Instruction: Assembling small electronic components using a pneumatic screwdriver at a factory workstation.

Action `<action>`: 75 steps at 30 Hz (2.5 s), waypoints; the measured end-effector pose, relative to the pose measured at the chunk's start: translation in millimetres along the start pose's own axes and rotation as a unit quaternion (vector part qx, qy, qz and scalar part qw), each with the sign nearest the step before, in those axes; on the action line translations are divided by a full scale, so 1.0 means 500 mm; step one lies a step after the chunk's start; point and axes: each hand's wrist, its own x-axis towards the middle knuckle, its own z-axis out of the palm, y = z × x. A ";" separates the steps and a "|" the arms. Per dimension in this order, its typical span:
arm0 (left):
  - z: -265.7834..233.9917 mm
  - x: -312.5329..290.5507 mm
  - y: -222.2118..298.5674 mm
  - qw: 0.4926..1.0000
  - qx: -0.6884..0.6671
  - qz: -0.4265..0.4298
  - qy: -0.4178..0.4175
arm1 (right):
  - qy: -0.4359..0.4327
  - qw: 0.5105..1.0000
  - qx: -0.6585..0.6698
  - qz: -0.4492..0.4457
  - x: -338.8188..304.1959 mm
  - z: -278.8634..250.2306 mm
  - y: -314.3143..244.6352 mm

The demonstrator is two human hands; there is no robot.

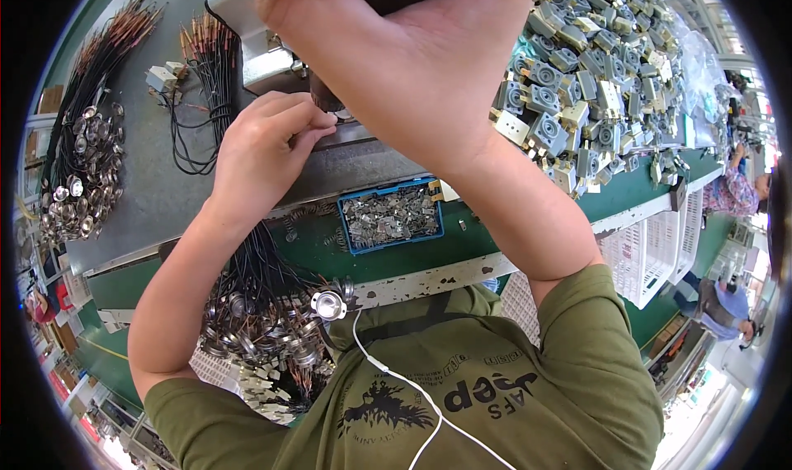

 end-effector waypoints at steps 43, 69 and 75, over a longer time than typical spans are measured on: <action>0.010 0.015 -0.036 0.994 -0.011 -0.042 -0.097 | -0.186 0.967 -0.150 0.088 0.026 0.065 0.000; -0.022 -0.004 -0.010 0.985 0.044 0.160 -0.050 | -0.048 0.978 -0.202 0.027 0.137 -0.167 0.026; -0.180 -0.025 -0.164 0.923 -0.108 -0.023 0.368 | -0.287 0.568 -0.768 0.073 0.106 -0.432 0.123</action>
